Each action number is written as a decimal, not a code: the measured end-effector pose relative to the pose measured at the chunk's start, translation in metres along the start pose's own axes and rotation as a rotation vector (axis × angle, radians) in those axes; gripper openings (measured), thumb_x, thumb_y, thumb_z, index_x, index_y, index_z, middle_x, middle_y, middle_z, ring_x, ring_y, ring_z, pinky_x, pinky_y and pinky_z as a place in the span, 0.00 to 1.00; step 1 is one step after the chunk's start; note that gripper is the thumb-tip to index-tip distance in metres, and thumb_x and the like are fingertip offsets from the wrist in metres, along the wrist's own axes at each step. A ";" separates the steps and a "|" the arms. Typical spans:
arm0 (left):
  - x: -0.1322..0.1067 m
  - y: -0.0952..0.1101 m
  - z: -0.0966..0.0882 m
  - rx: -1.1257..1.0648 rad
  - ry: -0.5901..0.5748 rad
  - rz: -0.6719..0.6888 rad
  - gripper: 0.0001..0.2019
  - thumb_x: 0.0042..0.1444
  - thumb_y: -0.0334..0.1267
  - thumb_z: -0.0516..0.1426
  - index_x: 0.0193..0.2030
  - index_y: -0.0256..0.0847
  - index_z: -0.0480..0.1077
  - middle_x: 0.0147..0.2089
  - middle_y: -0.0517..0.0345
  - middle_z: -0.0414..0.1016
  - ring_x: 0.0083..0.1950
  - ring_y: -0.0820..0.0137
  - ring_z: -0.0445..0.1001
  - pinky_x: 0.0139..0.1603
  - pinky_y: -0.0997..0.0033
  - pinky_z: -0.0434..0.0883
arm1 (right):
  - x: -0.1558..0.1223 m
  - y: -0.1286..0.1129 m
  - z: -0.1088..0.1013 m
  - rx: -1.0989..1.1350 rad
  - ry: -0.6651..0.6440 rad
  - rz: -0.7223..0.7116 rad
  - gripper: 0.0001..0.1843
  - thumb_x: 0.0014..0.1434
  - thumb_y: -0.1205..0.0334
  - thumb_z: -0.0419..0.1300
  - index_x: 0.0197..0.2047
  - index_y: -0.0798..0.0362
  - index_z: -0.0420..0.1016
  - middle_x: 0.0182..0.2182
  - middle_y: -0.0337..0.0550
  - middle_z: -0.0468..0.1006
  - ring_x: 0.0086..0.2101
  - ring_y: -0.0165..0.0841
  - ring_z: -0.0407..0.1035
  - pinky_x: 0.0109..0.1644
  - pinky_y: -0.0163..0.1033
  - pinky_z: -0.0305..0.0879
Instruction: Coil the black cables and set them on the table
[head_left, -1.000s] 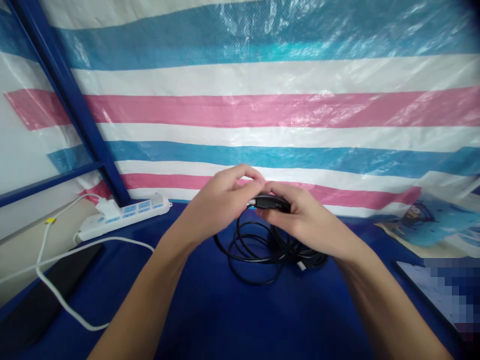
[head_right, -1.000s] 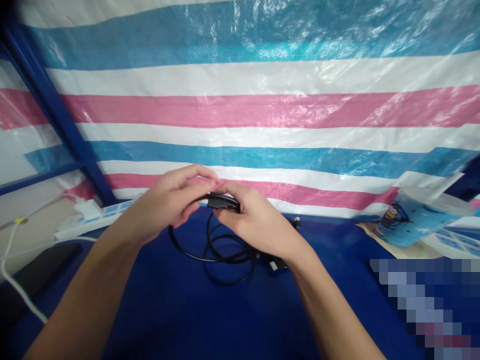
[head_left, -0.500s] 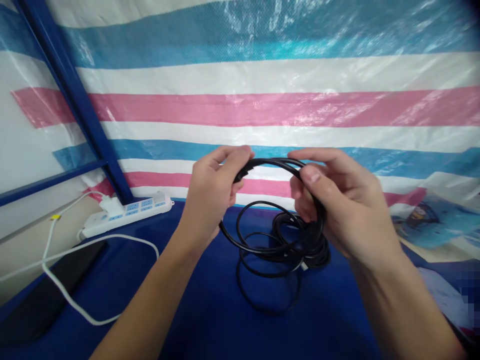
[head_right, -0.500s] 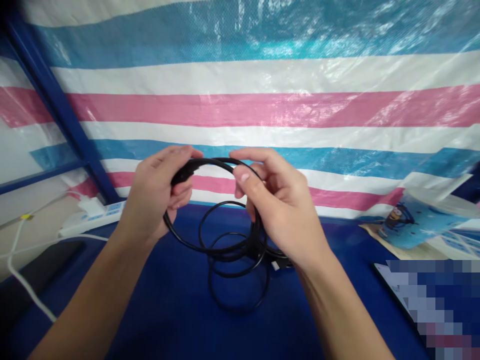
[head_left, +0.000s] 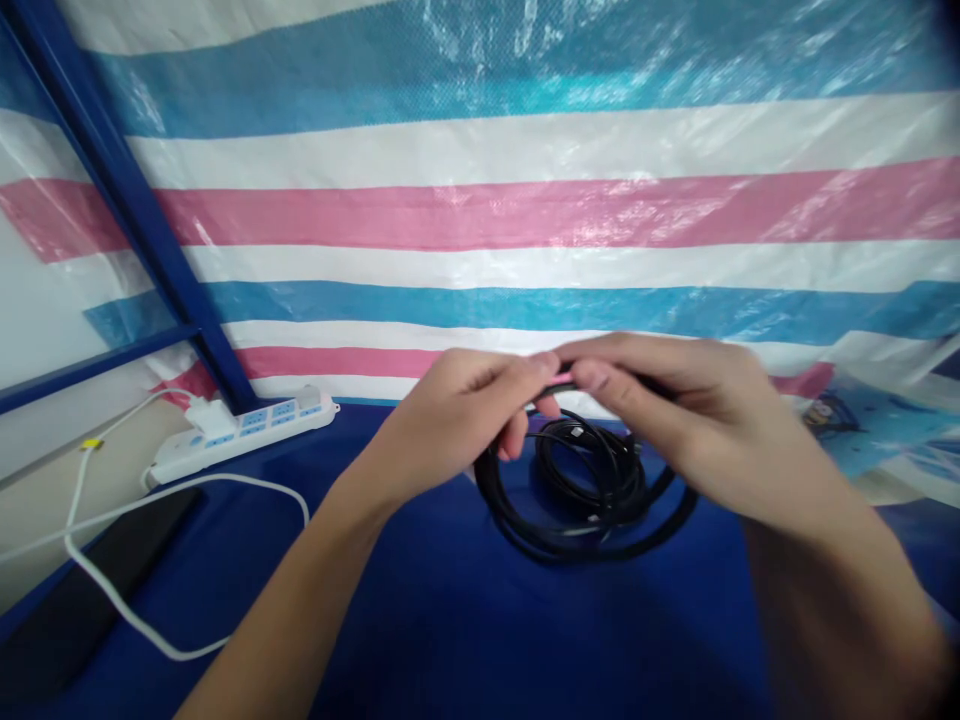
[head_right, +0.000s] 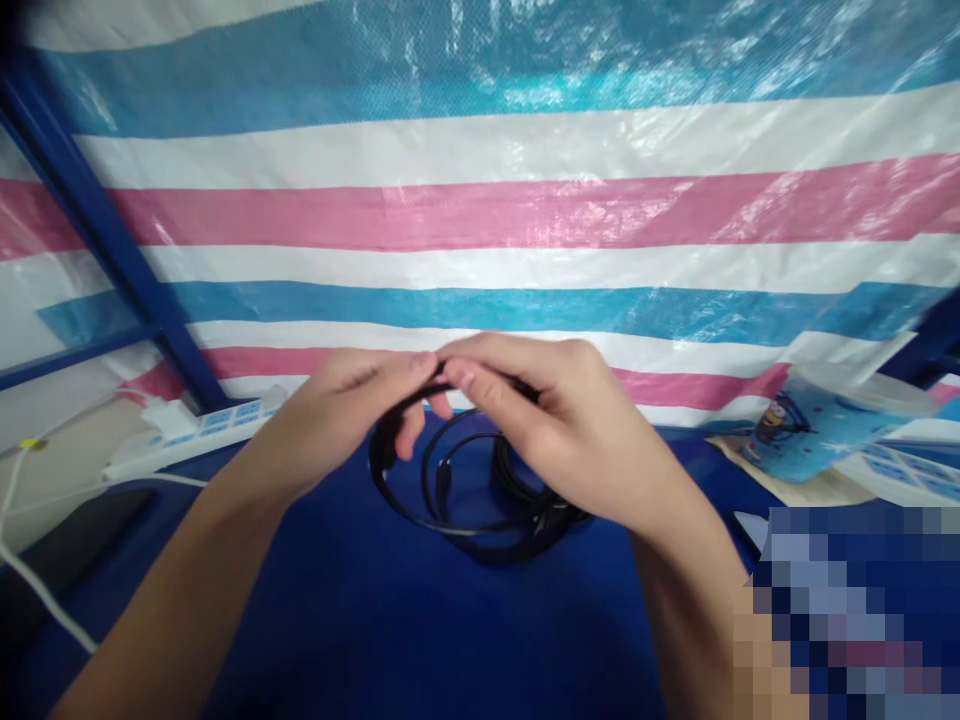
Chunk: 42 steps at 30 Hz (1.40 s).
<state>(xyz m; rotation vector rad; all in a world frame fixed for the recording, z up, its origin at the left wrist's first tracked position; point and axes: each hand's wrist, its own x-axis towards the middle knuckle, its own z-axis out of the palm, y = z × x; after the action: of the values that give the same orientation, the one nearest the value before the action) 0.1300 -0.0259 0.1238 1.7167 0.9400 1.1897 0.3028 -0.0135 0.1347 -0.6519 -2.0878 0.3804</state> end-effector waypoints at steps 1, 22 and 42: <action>-0.001 0.001 0.000 -0.017 -0.099 -0.068 0.22 0.59 0.51 0.50 0.21 0.38 0.66 0.14 0.62 0.61 0.18 0.77 0.62 0.20 0.76 0.57 | 0.000 0.000 -0.002 -0.025 -0.073 -0.019 0.09 0.63 0.60 0.56 0.39 0.46 0.78 0.28 0.37 0.76 0.30 0.30 0.70 0.32 0.34 0.63; -0.004 0.009 -0.006 -0.254 -0.046 -0.179 0.20 0.58 0.48 0.52 0.20 0.38 0.65 0.12 0.67 0.49 0.12 0.83 0.47 0.13 0.79 0.46 | 0.000 -0.005 0.013 -0.164 0.018 -0.065 0.13 0.65 0.60 0.51 0.44 0.47 0.77 0.30 0.39 0.76 0.28 0.30 0.68 0.33 0.36 0.62; -0.010 0.022 -0.009 -0.493 -0.123 -0.248 0.21 0.59 0.46 0.52 0.18 0.40 0.54 0.14 0.69 0.40 0.14 0.84 0.37 0.11 0.82 0.40 | -0.007 -0.006 0.005 0.152 0.147 0.059 0.12 0.63 0.59 0.56 0.47 0.43 0.77 0.18 0.34 0.63 0.16 0.24 0.56 0.15 0.30 0.52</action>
<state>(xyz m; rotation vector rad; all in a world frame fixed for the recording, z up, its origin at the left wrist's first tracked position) 0.1209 -0.0413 0.1428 1.2261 0.6889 1.0321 0.2999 -0.0223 0.1302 -0.6325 -1.8837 0.5039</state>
